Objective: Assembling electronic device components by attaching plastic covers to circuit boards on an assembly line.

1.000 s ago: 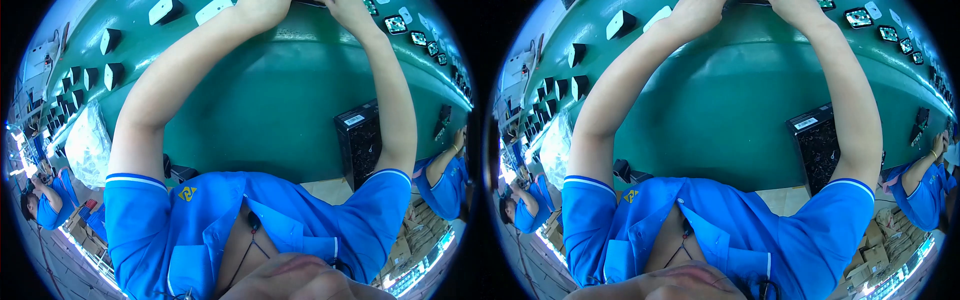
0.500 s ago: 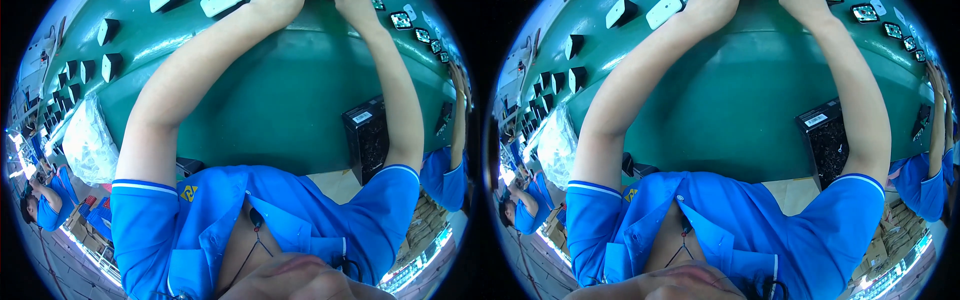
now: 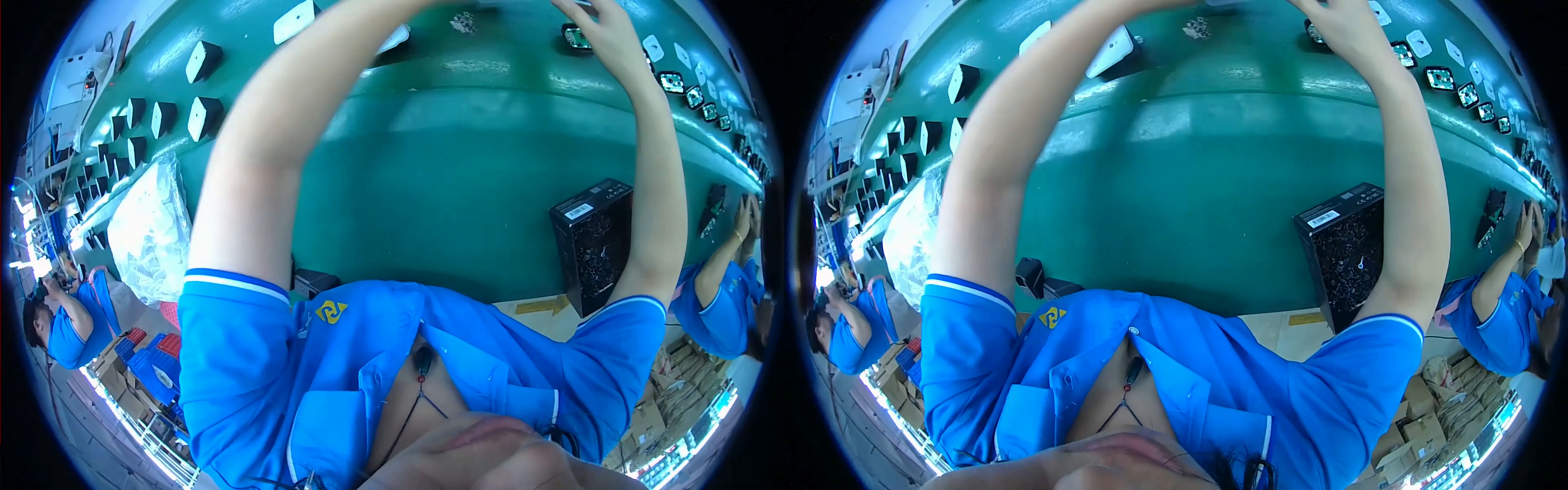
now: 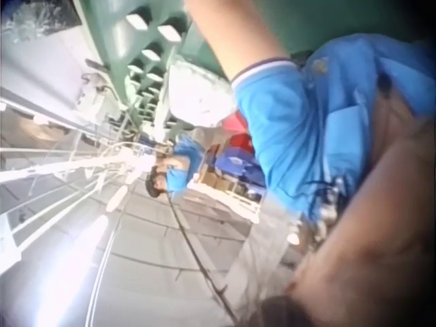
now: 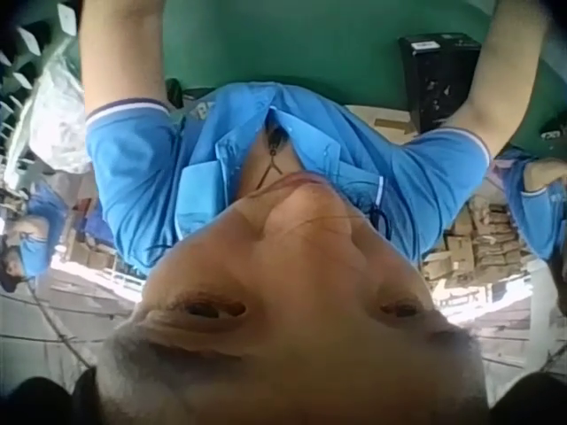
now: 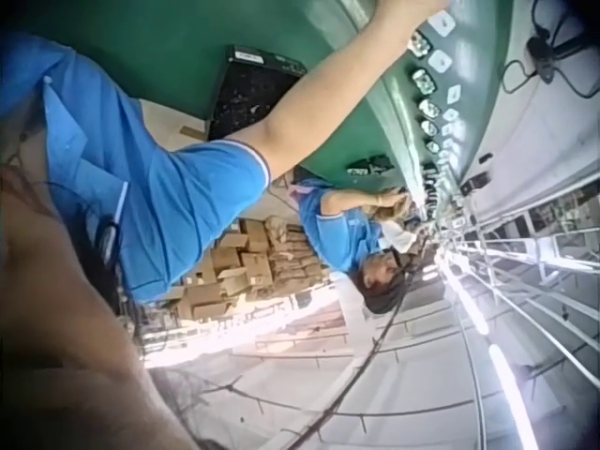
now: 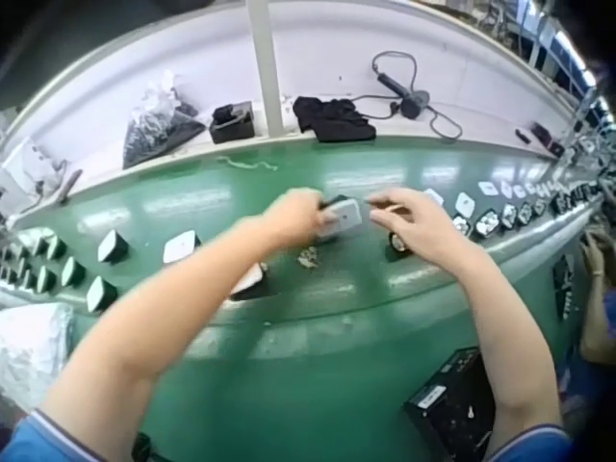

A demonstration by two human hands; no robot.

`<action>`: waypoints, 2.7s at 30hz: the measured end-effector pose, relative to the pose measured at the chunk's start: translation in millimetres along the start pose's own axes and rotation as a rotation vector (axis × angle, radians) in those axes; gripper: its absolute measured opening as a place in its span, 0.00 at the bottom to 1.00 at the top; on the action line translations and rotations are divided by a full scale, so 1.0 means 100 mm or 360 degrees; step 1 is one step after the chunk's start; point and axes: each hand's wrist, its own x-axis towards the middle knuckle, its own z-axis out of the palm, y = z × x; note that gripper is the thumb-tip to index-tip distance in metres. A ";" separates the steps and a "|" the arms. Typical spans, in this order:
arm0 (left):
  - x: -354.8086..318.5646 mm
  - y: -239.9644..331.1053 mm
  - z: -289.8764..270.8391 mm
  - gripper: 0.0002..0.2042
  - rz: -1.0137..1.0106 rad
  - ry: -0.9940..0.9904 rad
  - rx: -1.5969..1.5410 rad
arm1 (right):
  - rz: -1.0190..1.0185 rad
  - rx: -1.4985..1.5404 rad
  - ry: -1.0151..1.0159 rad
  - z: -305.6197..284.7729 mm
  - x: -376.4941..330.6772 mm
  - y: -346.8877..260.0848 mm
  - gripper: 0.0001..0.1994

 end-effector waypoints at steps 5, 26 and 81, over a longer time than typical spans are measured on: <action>-0.46 0.39 -0.29 0.13 -0.0196 -0.0416 -0.0567 | -0.0399 0.0187 -0.0071 -0.20 -0.80 -0.36 0.12; -1.00 0.27 -1.12 0.20 -0.0183 0.0324 0.0795 | -0.1561 -0.0052 -0.0559 1.41 -1.36 -2.14 0.15; 0.15 0.70 1.02 0.10 0.0388 0.0696 0.0755 | -0.0144 -0.0261 0.0380 -0.15 0.30 0.36 0.15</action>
